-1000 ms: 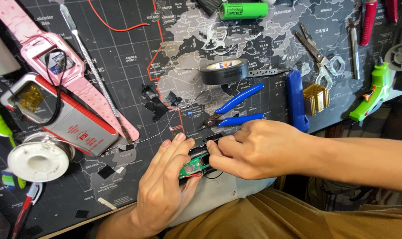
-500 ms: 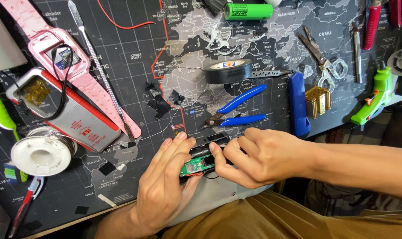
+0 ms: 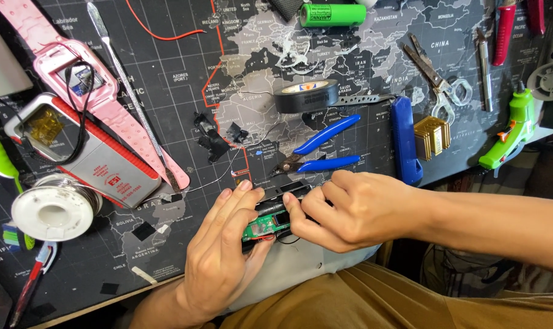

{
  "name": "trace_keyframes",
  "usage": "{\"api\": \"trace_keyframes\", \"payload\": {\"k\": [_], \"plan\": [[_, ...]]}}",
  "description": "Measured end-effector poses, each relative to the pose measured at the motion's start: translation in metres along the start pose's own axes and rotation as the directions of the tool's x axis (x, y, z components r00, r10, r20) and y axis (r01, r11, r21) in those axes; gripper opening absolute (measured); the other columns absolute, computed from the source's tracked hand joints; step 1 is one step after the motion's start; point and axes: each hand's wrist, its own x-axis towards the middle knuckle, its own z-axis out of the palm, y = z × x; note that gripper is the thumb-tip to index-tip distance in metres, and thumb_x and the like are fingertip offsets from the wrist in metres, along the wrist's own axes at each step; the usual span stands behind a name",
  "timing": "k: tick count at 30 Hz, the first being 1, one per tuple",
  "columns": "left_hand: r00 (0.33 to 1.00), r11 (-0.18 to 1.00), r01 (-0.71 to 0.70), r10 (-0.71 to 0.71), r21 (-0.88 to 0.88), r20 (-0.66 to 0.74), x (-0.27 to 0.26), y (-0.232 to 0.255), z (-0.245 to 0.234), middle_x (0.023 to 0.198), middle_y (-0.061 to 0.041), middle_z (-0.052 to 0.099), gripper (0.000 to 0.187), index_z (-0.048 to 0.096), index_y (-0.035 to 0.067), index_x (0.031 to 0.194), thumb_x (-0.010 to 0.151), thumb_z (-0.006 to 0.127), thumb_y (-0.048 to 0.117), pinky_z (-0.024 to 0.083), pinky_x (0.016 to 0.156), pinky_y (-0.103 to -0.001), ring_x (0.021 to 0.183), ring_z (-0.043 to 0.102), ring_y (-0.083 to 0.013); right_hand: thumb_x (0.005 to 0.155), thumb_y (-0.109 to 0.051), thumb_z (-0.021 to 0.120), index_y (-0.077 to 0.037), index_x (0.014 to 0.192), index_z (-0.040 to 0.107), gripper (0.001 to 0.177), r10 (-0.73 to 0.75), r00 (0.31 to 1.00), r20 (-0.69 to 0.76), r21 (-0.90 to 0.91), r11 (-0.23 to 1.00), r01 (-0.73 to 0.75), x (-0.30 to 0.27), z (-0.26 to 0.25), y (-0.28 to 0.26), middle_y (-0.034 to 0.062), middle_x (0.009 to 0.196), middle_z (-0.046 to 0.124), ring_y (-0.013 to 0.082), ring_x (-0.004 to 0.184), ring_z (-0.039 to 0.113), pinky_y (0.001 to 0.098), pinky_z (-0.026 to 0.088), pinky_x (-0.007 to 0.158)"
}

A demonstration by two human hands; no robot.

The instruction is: The person uses blue pliers to manipulate wires on a small electronic device with a circuit board and batteries. They then close the device's casing, inspect the exterior, and open it again to continue working on the internal components.

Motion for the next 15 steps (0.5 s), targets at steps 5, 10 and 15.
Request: {"api": "trace_keyframes", "payload": {"k": [5,10,15], "plan": [[1.0,1.0,-0.008,0.008,-0.002,0.01,-0.001,-0.001,0.0,0.139,-0.024,0.073,0.027,0.056,-0.006,0.125,0.107,0.071,0.008,0.057,0.121,-0.056,0.137,0.072,-0.0435,0.111,-0.008,0.063,-0.003,0.112,0.069,0.008,0.039,0.998,0.053,0.092,0.995,-0.043,-0.007,0.001,-0.004,-0.0011,0.073,0.046,0.0128,0.054,0.044,0.0302,0.033,0.052],[0.999,1.0,-0.027,0.027,0.015,0.026,-0.001,-0.003,-0.001,0.138,-0.025,0.073,0.024,0.057,-0.005,0.121,0.106,0.072,0.007,0.057,0.12,-0.055,0.137,0.072,-0.0433,0.114,-0.008,0.062,-0.01,0.094,0.059,0.021,0.131,0.985,0.108,0.131,0.981,-0.145,-0.013,0.003,-0.009,0.0004,0.073,0.047,0.0168,0.055,0.044,0.0341,0.037,0.055],[1.0,0.999,-0.024,0.023,0.035,0.018,0.001,-0.002,-0.001,0.135,-0.023,0.075,0.019,0.058,-0.002,0.117,0.11,0.064,0.015,0.059,0.118,-0.054,0.135,0.073,-0.0411,0.112,-0.006,0.065,-0.01,0.091,0.055,0.024,0.112,0.993,0.022,0.092,0.989,-0.114,-0.01,0.005,-0.009,-0.0013,0.072,0.038,0.0133,0.056,0.036,0.0319,0.029,0.054]]}}
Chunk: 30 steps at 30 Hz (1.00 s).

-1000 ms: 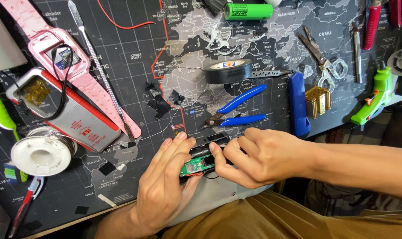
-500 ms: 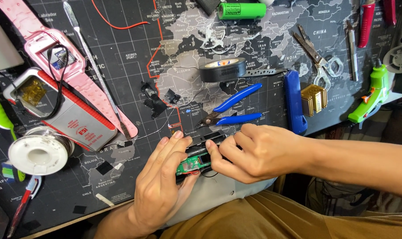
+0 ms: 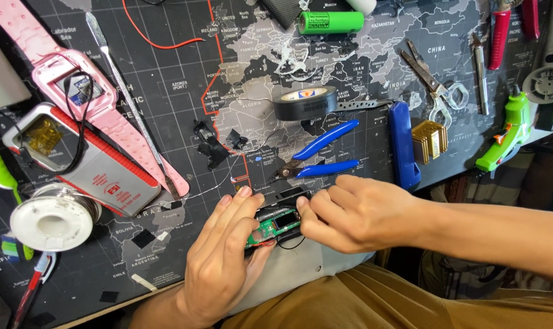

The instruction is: The person uses blue pliers to manipulate wires on a small electronic device with a circuit board and batteries. They then close the device's casing, inspect the exterior, and open it again to continue working on the internal components.

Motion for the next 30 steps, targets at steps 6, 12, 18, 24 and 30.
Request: {"api": "trace_keyframes", "payload": {"k": [6,12,18,24,30], "plan": [[1.0,1.0,0.01,-0.01,0.006,-0.001,0.002,0.001,-0.001,0.136,-0.023,0.076,0.023,0.057,-0.001,0.118,0.112,0.06,0.02,0.06,0.117,-0.051,0.135,0.073,-0.0389,0.111,-0.006,0.067,-0.01,0.095,0.054,0.02,-0.05,0.998,-0.029,-0.071,0.996,0.048,0.0,0.003,-0.002,-0.0001,0.071,0.04,0.0122,0.058,0.034,0.03,0.025,0.055],[1.0,1.0,0.017,-0.017,-0.016,-0.003,0.0,0.001,0.0,0.136,-0.023,0.075,0.023,0.057,-0.001,0.118,0.112,0.061,0.02,0.059,0.118,-0.052,0.135,0.073,-0.0402,0.112,-0.006,0.064,-0.009,0.097,0.059,0.016,-0.019,1.0,-0.008,0.003,1.0,0.019,-0.003,0.003,-0.001,-0.001,0.074,0.042,0.0124,0.057,0.038,0.0302,0.03,0.054],[1.0,1.0,0.015,-0.015,0.002,-0.008,0.0,0.0,0.0,0.135,-0.022,0.076,0.021,0.057,-0.001,0.117,0.11,0.066,0.016,0.06,0.117,-0.052,0.135,0.073,-0.0391,0.112,-0.007,0.054,-0.007,0.112,0.062,0.008,0.095,0.974,0.205,0.228,0.963,-0.142,-0.018,0.003,0.004,0.0017,0.076,0.049,0.0237,0.053,0.052,0.0387,0.047,0.049],[1.0,1.0,0.014,-0.014,0.0,-0.004,0.002,-0.001,0.0,0.136,-0.022,0.076,0.021,0.057,-0.001,0.117,0.111,0.063,0.018,0.061,0.116,-0.052,0.135,0.073,-0.0385,0.113,-0.007,0.058,-0.007,0.1,0.062,0.013,0.008,0.995,0.095,0.131,0.991,-0.02,0.0,-0.006,0.009,0.0008,0.074,0.043,0.0161,0.053,0.042,0.0333,0.039,0.051],[1.0,1.0,0.021,-0.021,-0.008,-0.003,0.002,0.0,-0.001,0.136,-0.023,0.076,0.022,0.057,-0.001,0.117,0.112,0.062,0.02,0.061,0.116,-0.051,0.134,0.073,-0.0386,0.111,-0.008,0.064,-0.007,0.102,0.063,0.01,-0.084,0.996,0.036,-0.042,0.995,0.085,0.003,-0.01,0.005,0.0013,0.073,0.045,0.0127,0.055,0.038,0.0301,0.025,0.054]]}}
